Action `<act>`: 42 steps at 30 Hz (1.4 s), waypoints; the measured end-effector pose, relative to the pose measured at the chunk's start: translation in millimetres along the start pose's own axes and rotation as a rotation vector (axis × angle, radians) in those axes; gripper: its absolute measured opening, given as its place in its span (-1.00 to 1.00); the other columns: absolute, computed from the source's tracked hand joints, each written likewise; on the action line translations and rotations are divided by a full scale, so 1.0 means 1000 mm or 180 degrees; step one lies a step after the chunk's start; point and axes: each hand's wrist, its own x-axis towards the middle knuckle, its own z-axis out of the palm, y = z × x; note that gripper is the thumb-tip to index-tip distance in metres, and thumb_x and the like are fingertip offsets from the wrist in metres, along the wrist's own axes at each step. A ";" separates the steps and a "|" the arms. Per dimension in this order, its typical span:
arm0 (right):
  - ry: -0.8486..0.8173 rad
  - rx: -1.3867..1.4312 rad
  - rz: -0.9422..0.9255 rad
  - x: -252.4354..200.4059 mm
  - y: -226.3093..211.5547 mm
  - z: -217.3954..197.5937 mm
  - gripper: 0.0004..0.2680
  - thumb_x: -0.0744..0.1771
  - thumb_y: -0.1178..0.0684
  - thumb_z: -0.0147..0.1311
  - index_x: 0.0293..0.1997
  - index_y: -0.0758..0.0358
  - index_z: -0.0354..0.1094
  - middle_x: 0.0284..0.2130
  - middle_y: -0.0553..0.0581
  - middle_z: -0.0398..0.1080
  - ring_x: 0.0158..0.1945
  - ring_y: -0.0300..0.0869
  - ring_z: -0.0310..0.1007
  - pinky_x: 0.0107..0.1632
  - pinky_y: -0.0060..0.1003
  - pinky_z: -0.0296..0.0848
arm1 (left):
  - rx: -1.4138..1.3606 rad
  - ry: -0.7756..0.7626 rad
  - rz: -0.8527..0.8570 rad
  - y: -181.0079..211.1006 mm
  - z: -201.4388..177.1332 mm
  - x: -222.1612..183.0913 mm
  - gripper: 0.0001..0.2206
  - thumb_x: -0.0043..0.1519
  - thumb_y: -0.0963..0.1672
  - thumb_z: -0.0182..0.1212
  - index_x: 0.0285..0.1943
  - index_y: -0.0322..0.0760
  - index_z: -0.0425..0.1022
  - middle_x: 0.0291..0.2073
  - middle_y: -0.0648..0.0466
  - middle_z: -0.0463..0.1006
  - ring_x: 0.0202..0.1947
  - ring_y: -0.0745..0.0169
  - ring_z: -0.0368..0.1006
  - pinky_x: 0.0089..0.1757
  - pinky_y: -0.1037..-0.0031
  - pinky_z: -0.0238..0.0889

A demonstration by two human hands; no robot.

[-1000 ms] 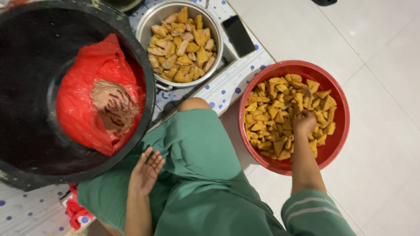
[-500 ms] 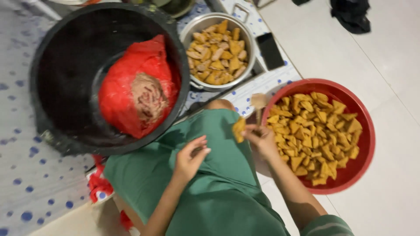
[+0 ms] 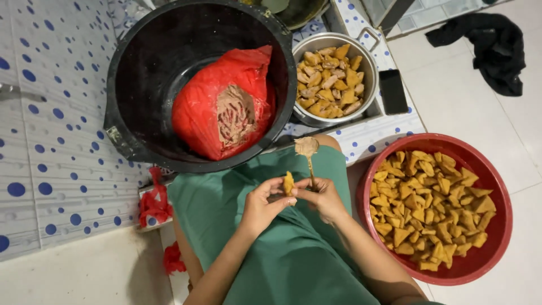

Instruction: The person is manually stuffing fried tofu pieces with a meat mixture using a small wooden spatula.

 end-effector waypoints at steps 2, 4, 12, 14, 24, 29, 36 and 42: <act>-0.0041 0.0050 0.0048 0.000 0.004 0.003 -0.86 0.17 0.32 0.40 -0.32 0.56 0.55 -0.63 0.05 0.28 -0.81 -0.47 -0.02 -0.77 -0.57 -0.01 | -0.0105 -0.0016 -0.0071 -0.002 -0.005 0.002 -0.42 -0.08 -0.23 0.64 0.17 -0.45 0.55 -0.15 -0.14 0.67 -0.21 0.17 0.62 -0.14 0.51 0.60; -0.0079 0.0107 0.0100 0.000 0.008 0.004 -0.87 0.18 0.33 0.38 -0.31 0.57 0.55 -0.65 0.03 0.23 -0.82 -0.47 -0.05 -0.78 -0.56 -0.02 | -0.0203 -0.0036 -0.0145 0.000 -0.007 0.002 -0.44 -0.07 -0.24 0.64 0.16 -0.45 0.56 -0.17 -0.11 0.70 -0.23 0.23 0.62 -0.16 0.53 0.60; 0.0186 -0.0154 -0.0091 0.009 0.027 0.012 -0.93 0.20 0.35 0.30 -0.36 0.50 0.53 -0.68 0.10 0.32 -0.83 -0.46 -0.01 -0.76 -0.58 -0.06 | 0.0279 0.0624 -0.0383 -0.005 -0.013 0.005 -0.81 0.18 -0.22 0.28 -0.07 -0.26 0.71 -0.30 -0.08 0.73 -0.34 0.30 0.63 -0.31 0.51 0.58; 0.0211 -0.0208 -0.0138 0.013 0.037 0.014 -0.92 0.19 0.33 0.33 -0.36 0.48 0.53 -0.67 0.09 0.33 -0.83 -0.46 0.02 -0.76 -0.59 -0.04 | 0.0132 0.0683 -0.0451 -0.004 -0.007 0.005 -0.81 0.19 -0.21 0.28 -0.05 -0.29 0.70 -0.31 -0.11 0.72 -0.35 0.29 0.60 -0.30 0.51 0.57; 0.0227 -0.0586 -0.0262 0.024 0.036 0.023 -0.92 0.16 0.32 0.33 -0.39 0.43 0.55 -0.68 0.06 0.35 -0.72 -0.37 0.22 -0.66 -0.57 0.18 | -0.0544 0.0675 -0.0776 -0.014 -0.018 0.012 -0.83 0.21 -0.22 0.31 -0.04 -0.39 0.59 -0.17 -0.19 0.64 -0.30 0.10 0.62 -0.28 0.32 0.62; 0.0251 -0.0654 -0.0206 0.033 0.028 0.033 -0.93 0.18 0.31 0.25 -0.35 0.43 0.56 -0.73 0.02 0.30 -0.76 -0.40 0.16 -0.69 -0.59 0.10 | -0.1483 0.0658 -0.1160 -0.003 -0.025 0.019 -0.86 0.19 -0.26 0.29 -0.10 -0.46 0.54 -0.20 -0.18 0.56 -0.32 0.07 0.57 -0.27 0.08 0.64; -0.0071 -0.1307 -0.0225 0.058 0.012 0.047 -0.75 0.17 0.20 0.47 -0.15 0.44 0.57 -0.43 0.19 0.45 -0.30 -0.15 0.46 -0.16 -0.37 0.42 | -0.1989 0.0811 -0.1237 -0.014 -0.042 0.034 -0.86 0.12 -0.30 0.39 -0.19 -0.51 0.55 -0.18 -0.21 0.59 -0.26 -0.02 0.60 -0.21 0.00 0.62; -0.0412 -0.3725 -0.1502 0.163 -0.022 0.036 -0.80 0.41 0.17 -0.06 0.14 0.30 0.40 -0.43 0.35 0.51 -0.26 0.25 0.57 -0.18 0.03 0.50 | -0.1536 0.1056 -0.0826 -0.053 -0.052 0.048 -0.77 0.06 -0.30 0.45 -0.12 -0.63 0.61 -0.08 -0.25 0.63 -0.22 0.06 0.64 -0.24 0.31 0.62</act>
